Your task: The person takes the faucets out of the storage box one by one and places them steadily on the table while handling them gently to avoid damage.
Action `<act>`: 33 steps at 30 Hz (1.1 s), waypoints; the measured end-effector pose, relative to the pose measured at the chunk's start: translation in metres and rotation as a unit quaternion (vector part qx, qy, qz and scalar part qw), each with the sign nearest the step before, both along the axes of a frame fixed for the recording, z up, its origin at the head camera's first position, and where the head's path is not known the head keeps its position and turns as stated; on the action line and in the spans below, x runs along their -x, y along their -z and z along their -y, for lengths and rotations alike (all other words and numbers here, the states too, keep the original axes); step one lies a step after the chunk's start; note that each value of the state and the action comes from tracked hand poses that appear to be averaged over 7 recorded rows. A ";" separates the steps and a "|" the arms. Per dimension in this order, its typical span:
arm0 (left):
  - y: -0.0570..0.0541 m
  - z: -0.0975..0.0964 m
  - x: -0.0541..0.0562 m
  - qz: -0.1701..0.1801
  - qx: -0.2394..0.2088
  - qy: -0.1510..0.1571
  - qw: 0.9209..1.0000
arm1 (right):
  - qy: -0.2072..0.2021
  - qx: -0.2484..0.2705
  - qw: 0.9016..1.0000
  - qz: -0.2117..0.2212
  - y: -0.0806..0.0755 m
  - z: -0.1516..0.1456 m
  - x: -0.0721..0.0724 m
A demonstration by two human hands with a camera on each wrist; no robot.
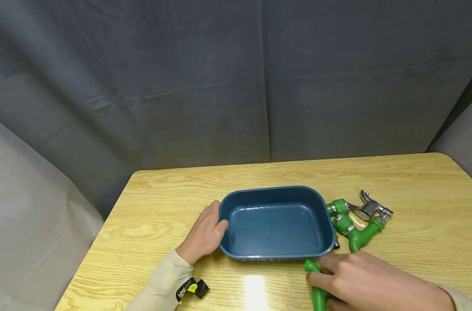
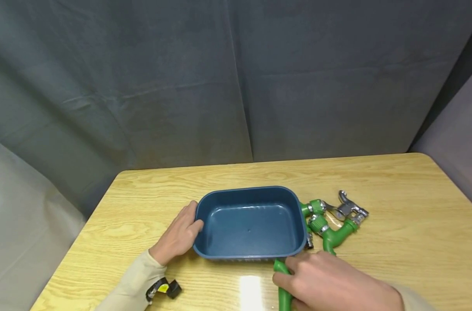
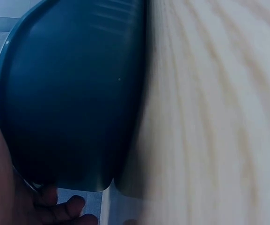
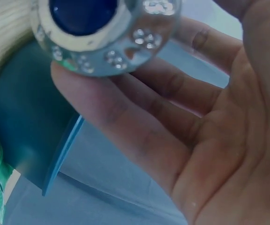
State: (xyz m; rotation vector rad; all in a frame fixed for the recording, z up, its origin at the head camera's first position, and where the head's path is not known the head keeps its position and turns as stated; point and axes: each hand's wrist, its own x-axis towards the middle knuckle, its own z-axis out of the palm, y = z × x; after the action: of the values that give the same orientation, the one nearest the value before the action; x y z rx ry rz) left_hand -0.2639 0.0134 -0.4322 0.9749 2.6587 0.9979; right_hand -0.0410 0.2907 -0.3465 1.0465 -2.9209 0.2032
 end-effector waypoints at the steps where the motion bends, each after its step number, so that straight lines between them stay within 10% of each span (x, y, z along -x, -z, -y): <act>1: 0.000 0.000 0.000 0.003 0.000 -0.001 1.000 | 0.000 0.002 1.000 0.004 0.000 0.001 0.000; 33: 0.000 0.001 0.004 0.028 -0.014 -0.007 0.999 | 0.054 -0.028 0.993 0.098 0.006 -0.005 0.011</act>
State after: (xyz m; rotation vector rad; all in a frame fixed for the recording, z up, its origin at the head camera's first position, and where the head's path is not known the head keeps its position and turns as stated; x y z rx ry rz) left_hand -0.2677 0.0128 -0.4323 0.9222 2.6164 1.0531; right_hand -0.0516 0.2958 -0.3522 0.9193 -3.1662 0.2358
